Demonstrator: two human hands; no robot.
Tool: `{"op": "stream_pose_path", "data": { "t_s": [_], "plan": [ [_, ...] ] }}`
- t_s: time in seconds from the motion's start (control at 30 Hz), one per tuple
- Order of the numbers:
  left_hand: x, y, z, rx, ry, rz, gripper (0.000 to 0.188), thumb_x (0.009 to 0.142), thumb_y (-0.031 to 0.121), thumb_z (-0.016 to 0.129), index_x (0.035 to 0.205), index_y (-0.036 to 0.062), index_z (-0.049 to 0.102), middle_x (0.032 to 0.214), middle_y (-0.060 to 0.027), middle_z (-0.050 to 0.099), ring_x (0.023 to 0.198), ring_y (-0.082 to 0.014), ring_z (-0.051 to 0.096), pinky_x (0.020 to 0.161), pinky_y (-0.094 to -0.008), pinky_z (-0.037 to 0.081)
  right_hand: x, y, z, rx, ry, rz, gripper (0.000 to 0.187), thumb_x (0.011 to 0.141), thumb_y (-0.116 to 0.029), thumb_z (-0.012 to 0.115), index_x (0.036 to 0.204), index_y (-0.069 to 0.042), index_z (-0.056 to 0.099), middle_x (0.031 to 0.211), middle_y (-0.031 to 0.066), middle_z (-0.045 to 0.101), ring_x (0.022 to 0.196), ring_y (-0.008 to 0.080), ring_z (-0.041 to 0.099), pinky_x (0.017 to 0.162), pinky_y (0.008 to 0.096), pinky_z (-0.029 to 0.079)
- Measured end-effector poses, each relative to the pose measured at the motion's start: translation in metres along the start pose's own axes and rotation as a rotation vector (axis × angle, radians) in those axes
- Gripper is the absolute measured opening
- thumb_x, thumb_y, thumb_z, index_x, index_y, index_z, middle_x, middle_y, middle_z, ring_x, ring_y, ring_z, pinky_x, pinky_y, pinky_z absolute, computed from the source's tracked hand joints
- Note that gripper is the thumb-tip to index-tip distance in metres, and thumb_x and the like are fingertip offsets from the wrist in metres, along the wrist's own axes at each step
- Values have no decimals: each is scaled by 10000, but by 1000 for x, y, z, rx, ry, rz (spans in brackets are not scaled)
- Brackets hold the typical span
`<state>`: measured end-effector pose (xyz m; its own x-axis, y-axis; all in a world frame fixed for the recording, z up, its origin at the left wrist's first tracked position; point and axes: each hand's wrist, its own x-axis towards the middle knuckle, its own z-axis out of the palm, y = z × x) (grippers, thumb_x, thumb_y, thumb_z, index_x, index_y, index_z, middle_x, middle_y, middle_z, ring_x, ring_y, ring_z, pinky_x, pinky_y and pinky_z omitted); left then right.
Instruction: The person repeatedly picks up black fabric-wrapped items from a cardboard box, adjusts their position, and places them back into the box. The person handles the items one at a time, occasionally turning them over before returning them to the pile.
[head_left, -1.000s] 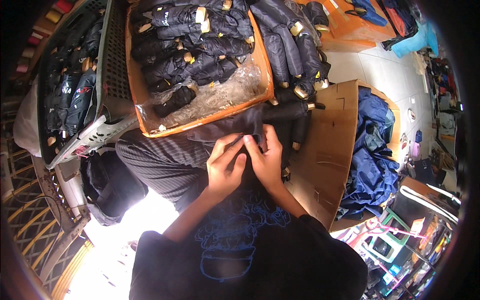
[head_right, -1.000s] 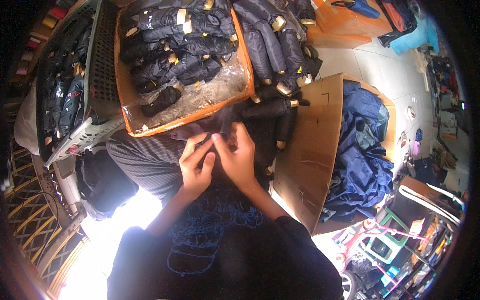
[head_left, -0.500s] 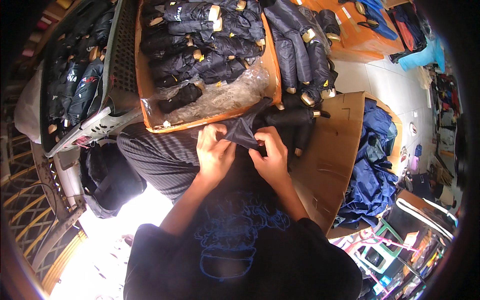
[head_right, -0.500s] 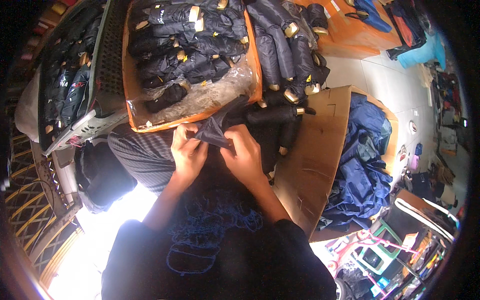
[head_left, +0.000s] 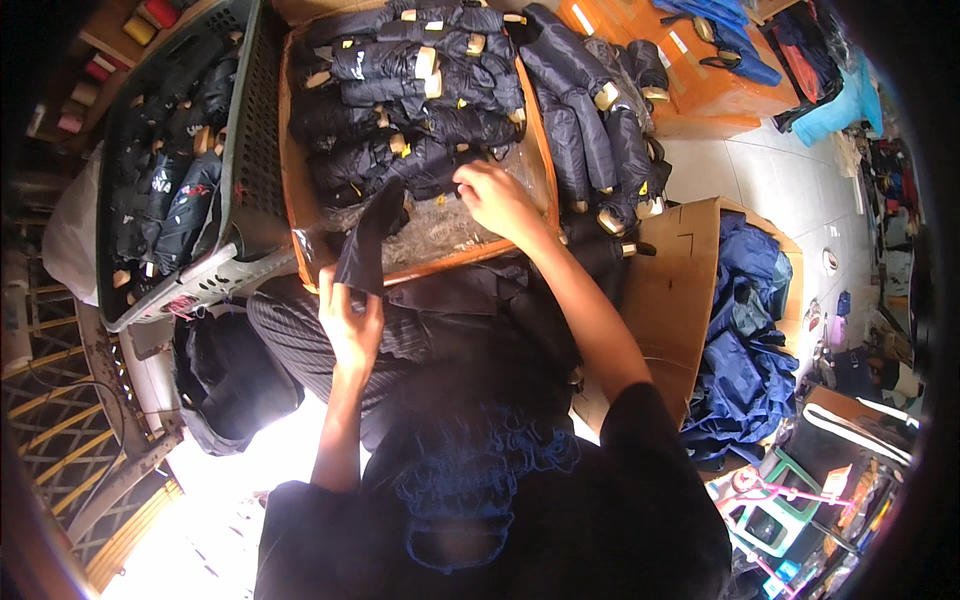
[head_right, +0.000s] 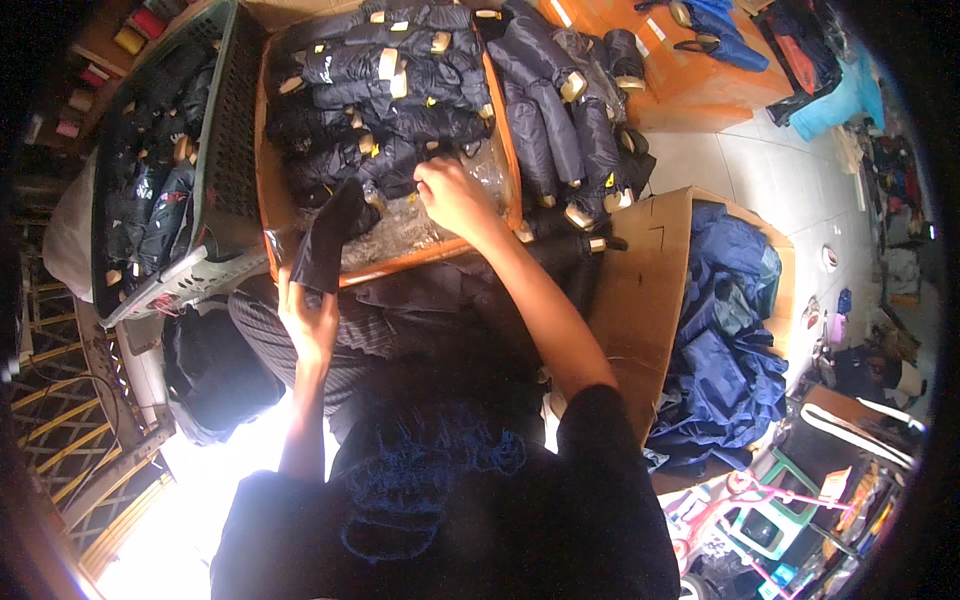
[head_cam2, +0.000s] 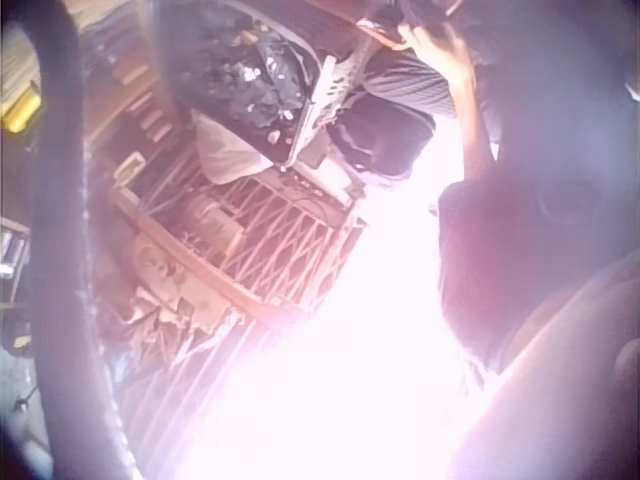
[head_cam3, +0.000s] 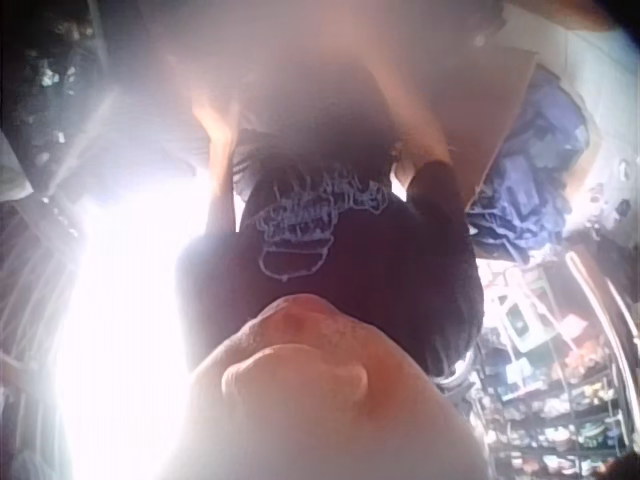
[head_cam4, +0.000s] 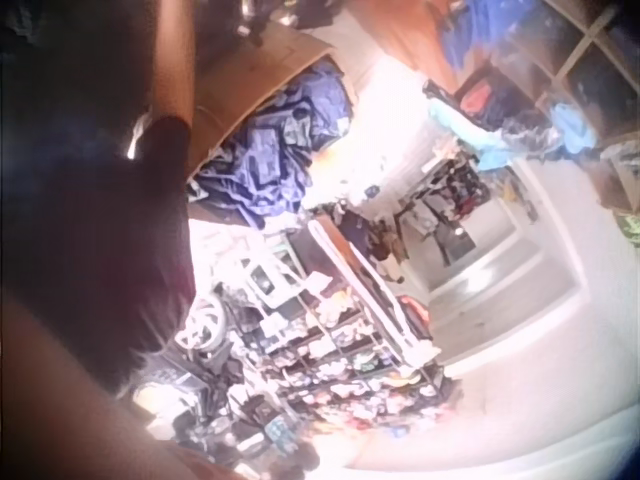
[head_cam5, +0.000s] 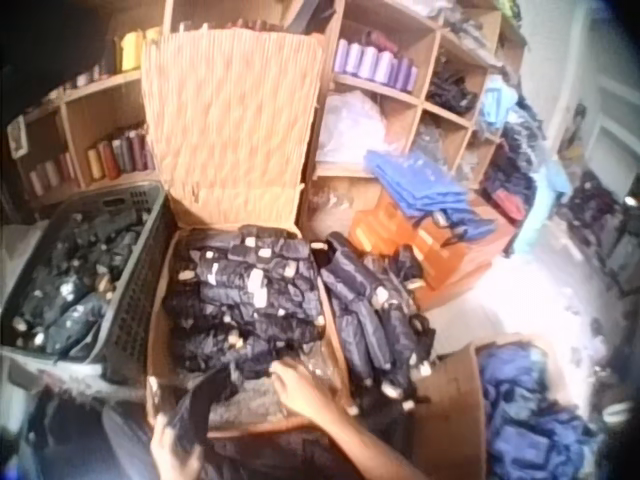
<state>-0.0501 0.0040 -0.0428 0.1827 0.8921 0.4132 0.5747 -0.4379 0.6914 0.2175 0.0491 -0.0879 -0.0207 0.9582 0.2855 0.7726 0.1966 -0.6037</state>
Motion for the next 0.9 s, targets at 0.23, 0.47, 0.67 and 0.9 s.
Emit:
{"op": "stream_pose_path", "data": {
  "t_s": [0.23, 0.47, 0.67, 0.9],
  "plan": [
    [-17, -8, -24, -12, 5, -91, 242, 827, 42, 594, 1047, -57, 582, 957, -176, 556, 870, -317, 580, 783, -363, 457, 36, 45, 73, -475, -619, 174, 553, 829, -36, 538, 1372, -96, 445, 1381, 124, 421, 1237, 293, 484, 964, 491, 430],
    [-23, -10, -27, -43, -10, -153, 217, 854, 30, 573, 1056, -51, 583, 945, -161, 562, 860, -278, 578, 772, -345, 451, 40, 37, 80, -609, -641, 123, 572, 835, -65, 570, 1381, -160, 426, 1421, 126, 389, 1292, 327, 422, 1008, 505, 395],
    [-15, -1, -21, -77, -10, -136, 251, 765, -41, 615, 1015, -45, 594, 979, -192, 580, 892, -363, 607, 790, -391, 480, 26, 73, 89, -556, -592, 123, 792, 736, -234, 758, 1425, -197, 370, 1422, 132, 423, 1362, 328, 331, 1045, 497, 367],
    [-17, -1, -17, -39, 40, -65, 348, 648, -93, 604, 990, -28, 595, 977, -187, 574, 870, -369, 598, 756, -396, 483, 33, 46, 73, -542, -701, 402, 1004, 638, -367, 828, 1428, -64, 287, 1384, 205, 453, 1332, 361, 381, 1068, 513, 327]
  ]
}}
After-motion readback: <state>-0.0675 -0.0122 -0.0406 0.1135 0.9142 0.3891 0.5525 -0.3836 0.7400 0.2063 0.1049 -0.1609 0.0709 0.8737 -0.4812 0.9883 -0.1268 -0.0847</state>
